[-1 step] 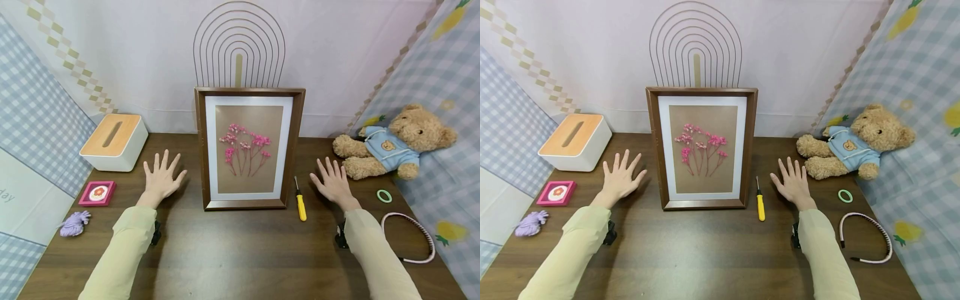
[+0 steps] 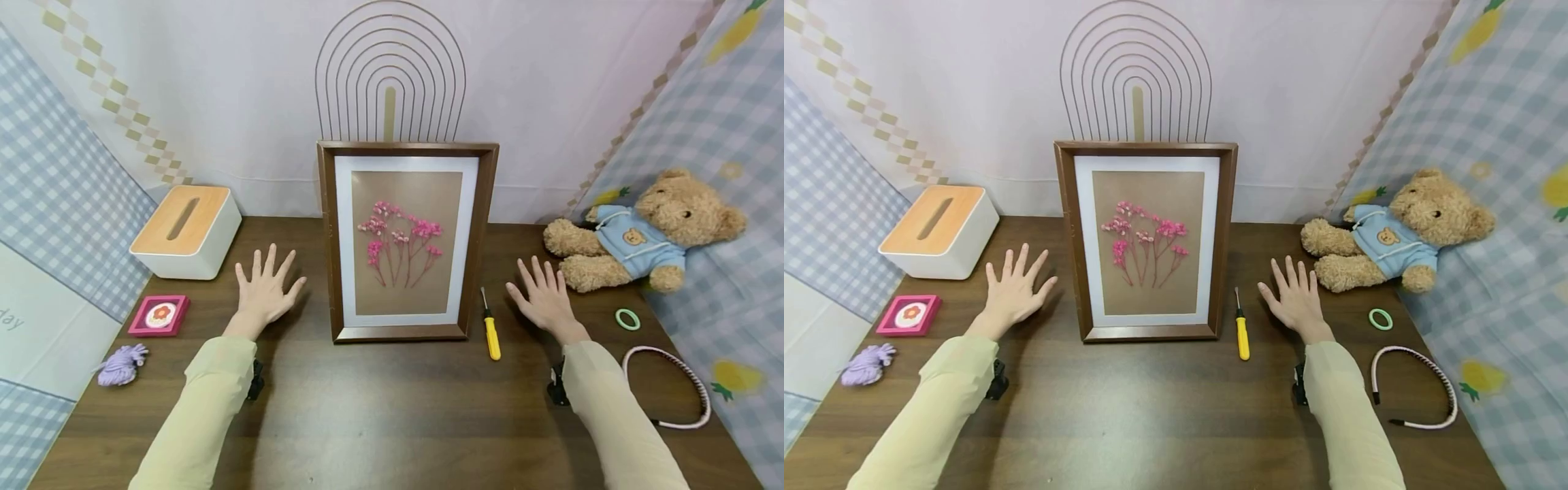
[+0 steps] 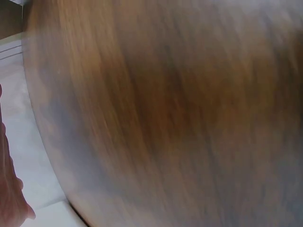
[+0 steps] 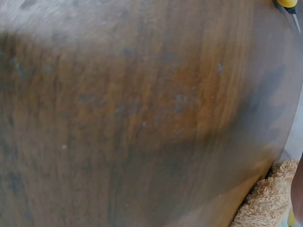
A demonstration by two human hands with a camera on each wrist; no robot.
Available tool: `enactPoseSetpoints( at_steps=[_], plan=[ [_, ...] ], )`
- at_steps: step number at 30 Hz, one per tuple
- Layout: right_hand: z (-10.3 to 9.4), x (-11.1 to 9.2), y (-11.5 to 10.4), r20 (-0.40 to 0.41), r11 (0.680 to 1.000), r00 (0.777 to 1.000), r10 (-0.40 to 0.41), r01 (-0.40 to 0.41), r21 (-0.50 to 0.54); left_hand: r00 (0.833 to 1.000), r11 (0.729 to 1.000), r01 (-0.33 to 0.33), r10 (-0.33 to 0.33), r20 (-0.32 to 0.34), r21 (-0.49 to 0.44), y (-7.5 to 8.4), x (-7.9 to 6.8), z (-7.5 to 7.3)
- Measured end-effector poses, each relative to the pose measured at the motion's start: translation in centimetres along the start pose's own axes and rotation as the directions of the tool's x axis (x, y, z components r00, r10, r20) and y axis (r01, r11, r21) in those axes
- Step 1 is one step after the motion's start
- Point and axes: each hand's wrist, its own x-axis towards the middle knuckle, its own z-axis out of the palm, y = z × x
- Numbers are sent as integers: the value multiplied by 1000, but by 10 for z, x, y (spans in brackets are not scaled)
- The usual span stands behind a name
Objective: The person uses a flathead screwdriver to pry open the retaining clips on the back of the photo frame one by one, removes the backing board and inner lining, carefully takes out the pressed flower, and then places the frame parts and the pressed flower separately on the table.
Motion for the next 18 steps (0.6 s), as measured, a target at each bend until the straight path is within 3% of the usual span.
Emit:
enactPoseSetpoints(
  at_steps=[18],
  plan=[
    [5, -8, 2, -1, 1000, 1000, 3, -3, -9, 1000, 1000, -10, 10, -5, -8, 0, -6, 1]
  ],
)
